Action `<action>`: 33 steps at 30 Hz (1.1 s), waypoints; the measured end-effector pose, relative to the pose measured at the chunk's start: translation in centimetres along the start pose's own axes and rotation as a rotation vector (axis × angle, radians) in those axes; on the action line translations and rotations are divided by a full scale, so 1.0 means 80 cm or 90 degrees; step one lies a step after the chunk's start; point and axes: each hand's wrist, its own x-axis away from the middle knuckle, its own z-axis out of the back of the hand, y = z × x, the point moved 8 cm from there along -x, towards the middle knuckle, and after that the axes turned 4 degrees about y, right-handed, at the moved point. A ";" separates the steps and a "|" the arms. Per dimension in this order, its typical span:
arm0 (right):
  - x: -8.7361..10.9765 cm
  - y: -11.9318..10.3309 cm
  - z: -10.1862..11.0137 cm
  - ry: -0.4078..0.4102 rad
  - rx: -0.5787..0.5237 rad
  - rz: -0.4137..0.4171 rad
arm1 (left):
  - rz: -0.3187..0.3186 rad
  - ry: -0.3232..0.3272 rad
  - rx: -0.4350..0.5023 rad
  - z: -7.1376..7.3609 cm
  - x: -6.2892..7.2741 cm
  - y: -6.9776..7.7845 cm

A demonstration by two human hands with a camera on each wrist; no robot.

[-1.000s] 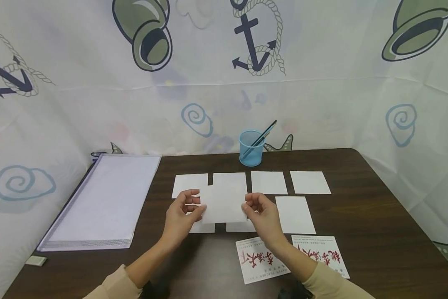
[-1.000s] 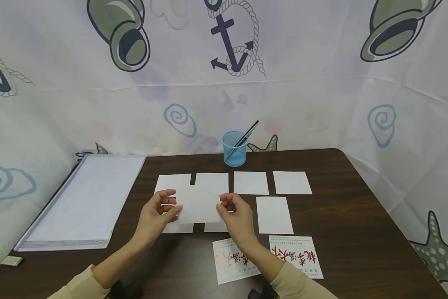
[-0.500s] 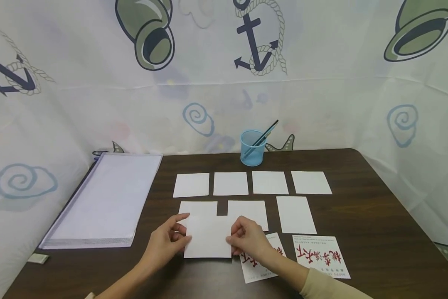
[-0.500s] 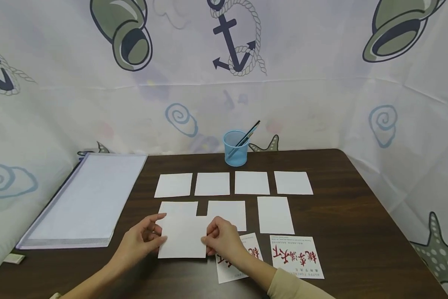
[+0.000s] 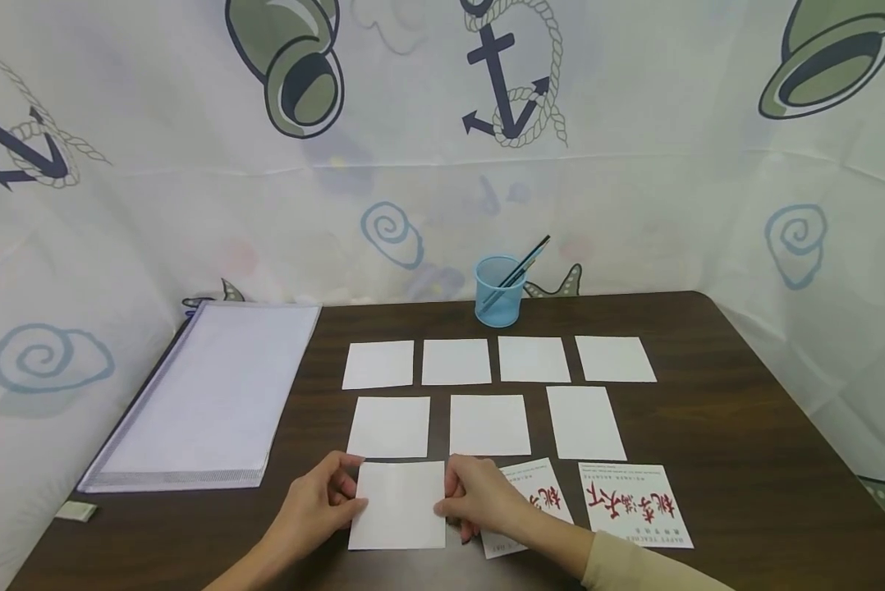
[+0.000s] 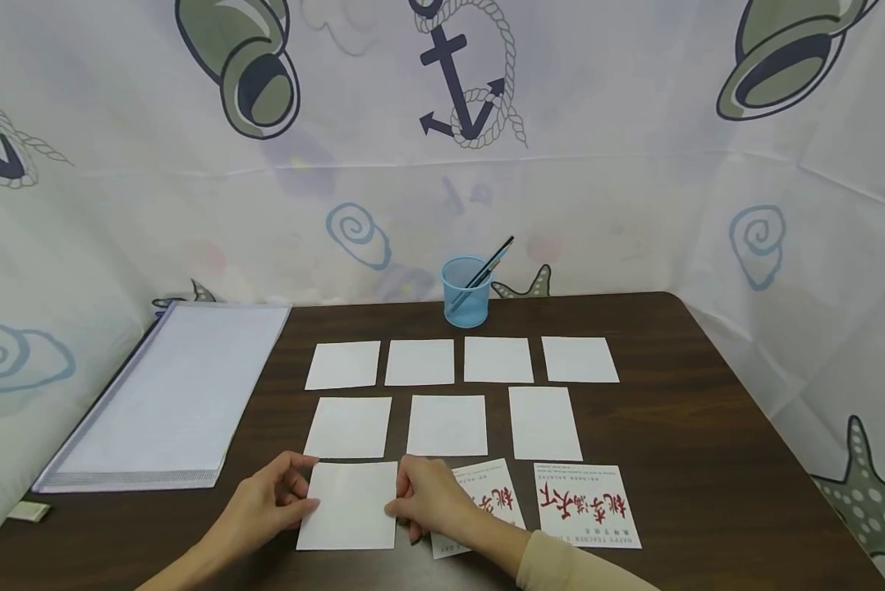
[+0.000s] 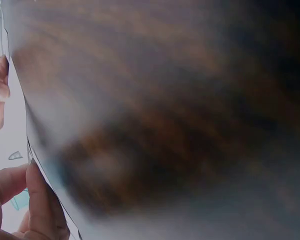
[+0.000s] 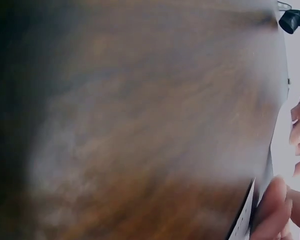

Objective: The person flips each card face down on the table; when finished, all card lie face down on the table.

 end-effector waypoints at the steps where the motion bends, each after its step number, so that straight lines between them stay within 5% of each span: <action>1: 0.000 -0.001 0.000 0.004 0.025 0.005 | -0.003 -0.002 -0.013 0.000 0.000 0.000; 11: 0.003 -0.012 0.000 0.054 0.226 0.083 | -0.040 -0.027 -0.105 -0.002 0.000 -0.001; 20: 0.005 -0.015 0.001 0.055 0.240 0.099 | -0.035 -0.038 -0.176 -0.004 -0.007 0.001; 27: 0.015 -0.003 0.064 0.089 0.148 0.065 | -0.064 -0.061 -0.178 -0.008 -0.012 0.011; 33: 0.033 0.027 0.130 0.161 0.171 0.027 | -0.175 -0.093 -0.165 -0.038 -0.022 0.062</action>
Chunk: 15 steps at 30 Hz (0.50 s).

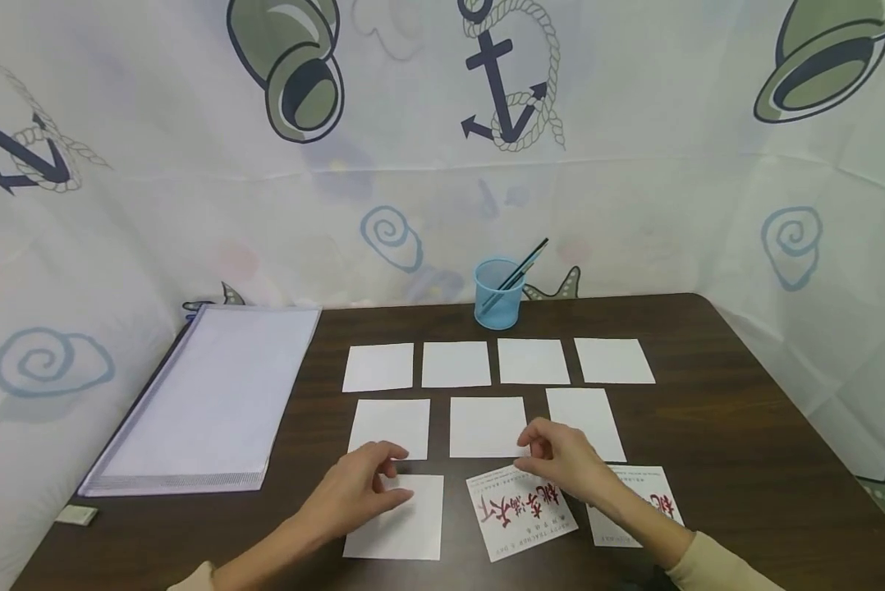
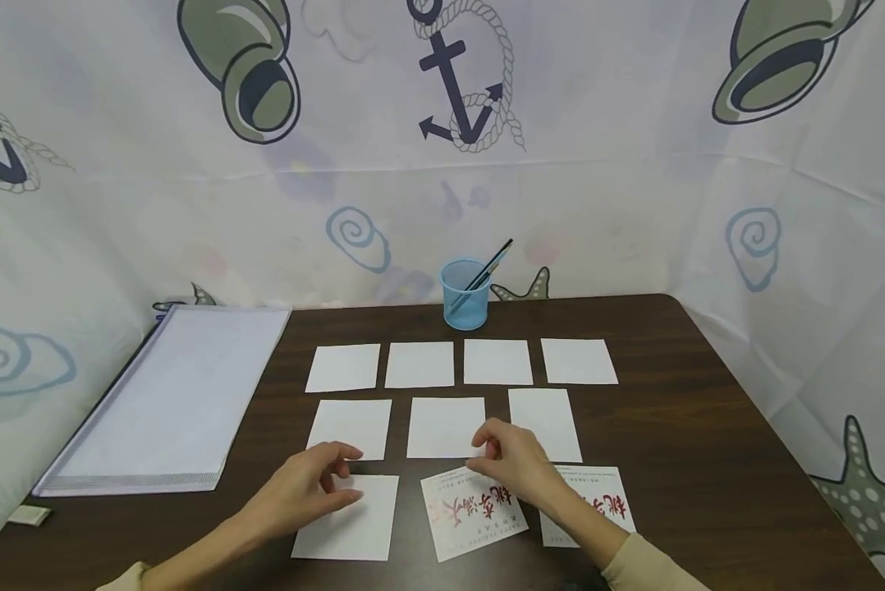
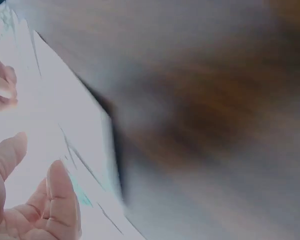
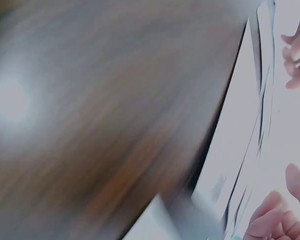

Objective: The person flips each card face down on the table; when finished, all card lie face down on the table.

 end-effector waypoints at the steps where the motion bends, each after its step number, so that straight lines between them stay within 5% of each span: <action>1: 0.002 0.007 0.006 0.005 0.007 -0.006 | -0.021 -0.012 0.002 -0.007 -0.006 0.011; 7: 0.012 0.026 0.016 -0.013 0.045 -0.015 | -0.086 -0.068 -0.052 -0.051 -0.030 0.057; 15: 0.018 0.033 0.013 -0.012 0.136 -0.016 | -0.152 -0.082 -0.194 -0.084 -0.041 0.079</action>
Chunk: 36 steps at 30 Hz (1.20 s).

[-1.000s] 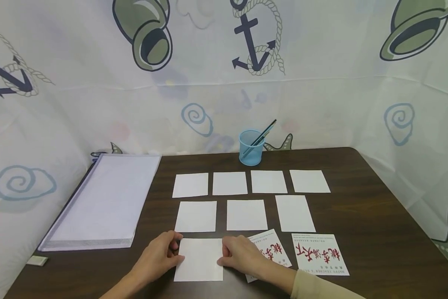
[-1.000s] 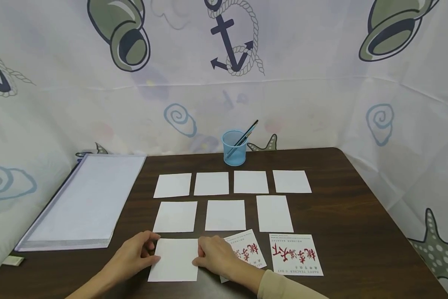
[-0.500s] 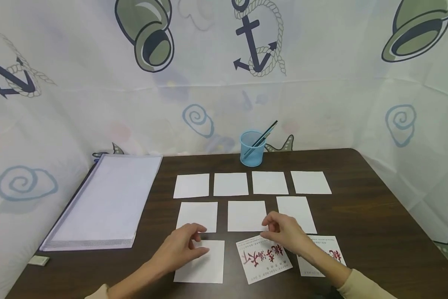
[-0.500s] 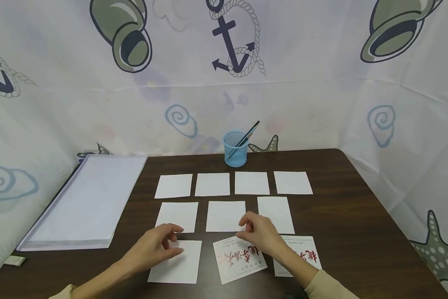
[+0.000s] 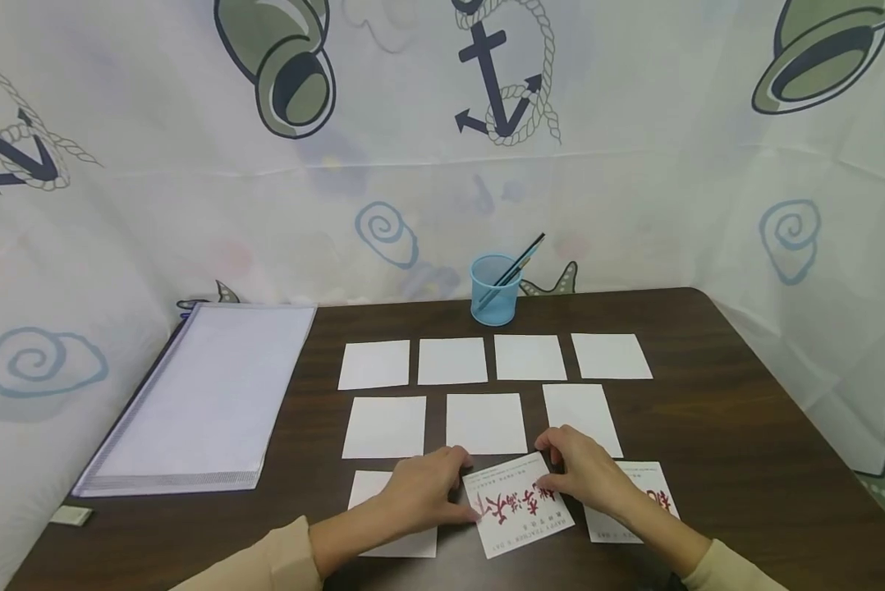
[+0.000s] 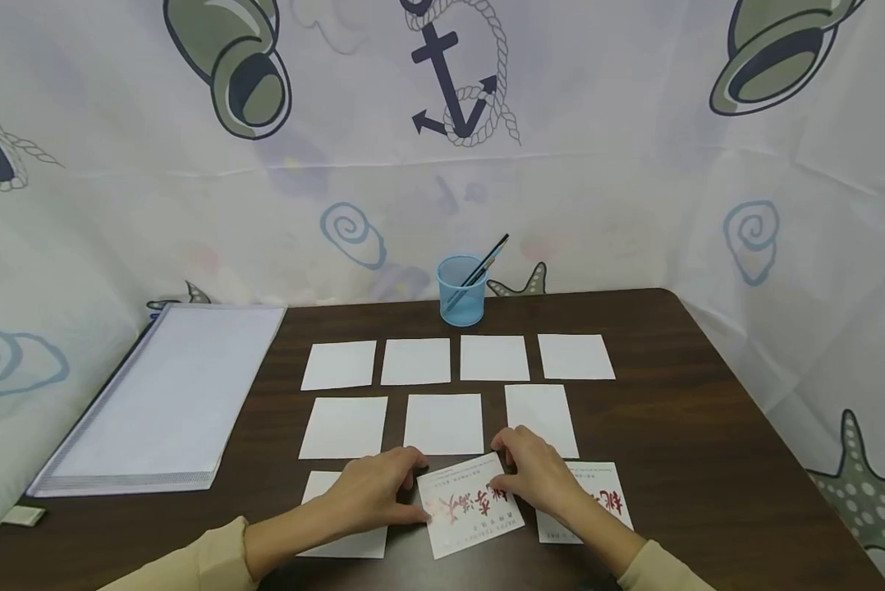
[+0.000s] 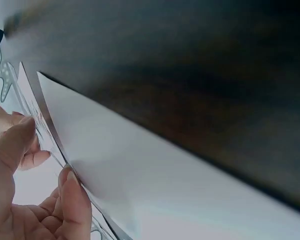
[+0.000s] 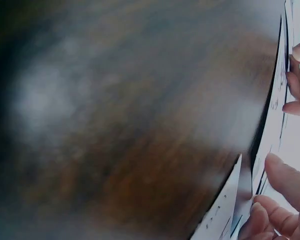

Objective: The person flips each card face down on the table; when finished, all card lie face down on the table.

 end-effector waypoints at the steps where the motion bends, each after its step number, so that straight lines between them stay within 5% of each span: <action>1: 0.000 -0.001 0.000 0.001 0.010 0.003 | -0.009 0.006 -0.008 -0.001 -0.001 0.002; 6: 0.000 -0.005 0.000 -0.005 0.027 0.022 | -0.030 0.013 -0.014 -0.001 -0.004 0.007; 17: -0.001 -0.005 -0.001 -0.005 0.029 0.033 | 0.019 -0.026 0.044 -0.005 -0.007 0.005; 28: 0.003 -0.006 0.003 -0.003 0.003 0.039 | 0.029 0.017 0.067 -0.004 -0.005 0.008; 31: 0.004 -0.005 0.004 -0.006 -0.029 0.038 | 0.028 0.011 0.107 -0.004 -0.007 0.009; 36: 0.004 -0.002 0.011 -0.019 -0.141 0.017 | 0.045 0.003 0.272 0.000 -0.014 0.005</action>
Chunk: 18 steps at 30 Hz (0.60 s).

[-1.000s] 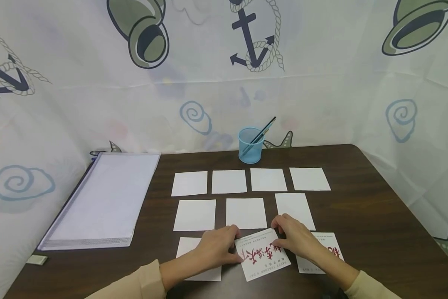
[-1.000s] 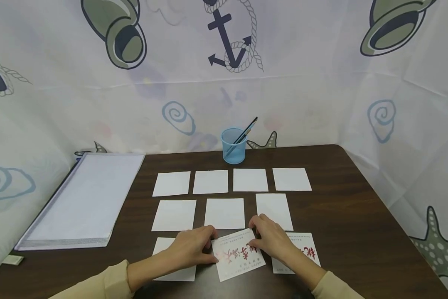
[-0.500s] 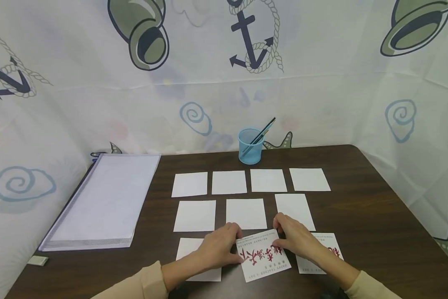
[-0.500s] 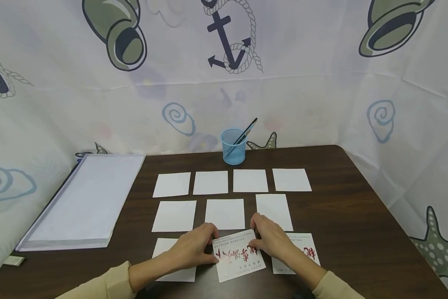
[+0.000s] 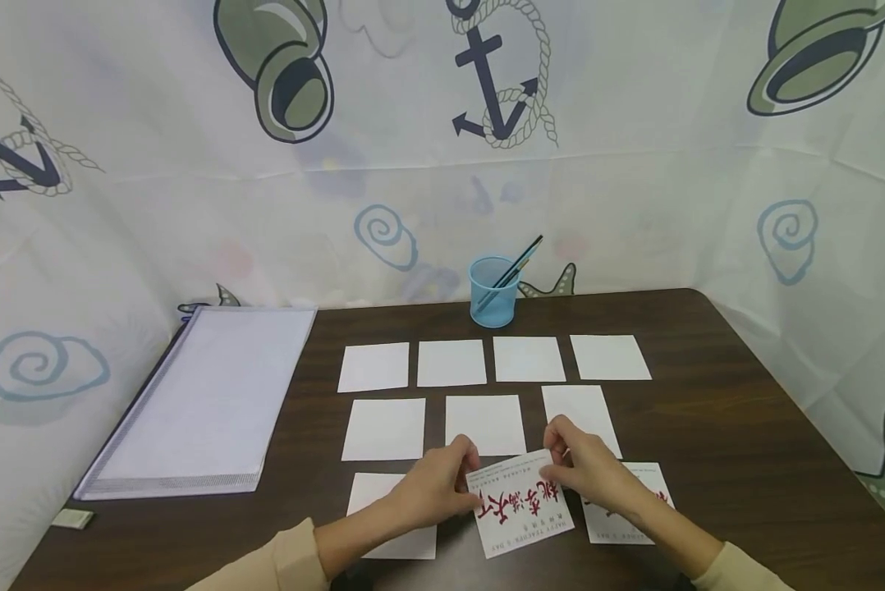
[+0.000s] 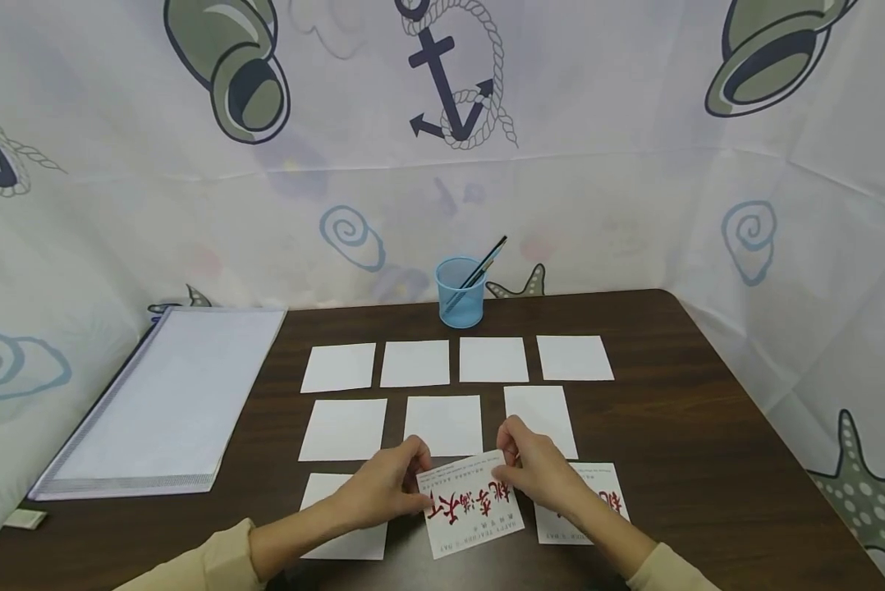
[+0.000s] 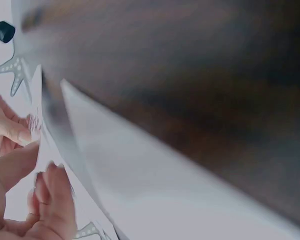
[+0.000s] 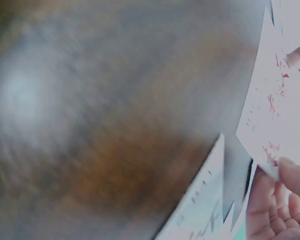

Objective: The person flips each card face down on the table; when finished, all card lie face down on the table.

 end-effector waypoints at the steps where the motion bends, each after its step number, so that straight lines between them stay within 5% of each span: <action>1: -0.001 0.001 0.002 0.000 -0.029 -0.006 | 0.007 0.003 0.041 0.003 -0.002 -0.001; 6: -0.007 0.008 0.010 0.028 -0.164 -0.062 | 0.092 -0.002 0.285 0.011 -0.010 -0.013; 10: -0.011 0.001 0.021 0.143 -0.151 -0.065 | 0.173 0.003 0.432 0.016 -0.017 -0.024; 14: -0.009 -0.039 0.025 0.268 -0.069 0.076 | 0.222 0.058 0.493 0.024 -0.024 -0.032; 18: -0.005 -0.087 0.008 0.284 -0.017 0.279 | 0.241 0.124 0.538 0.032 -0.031 -0.032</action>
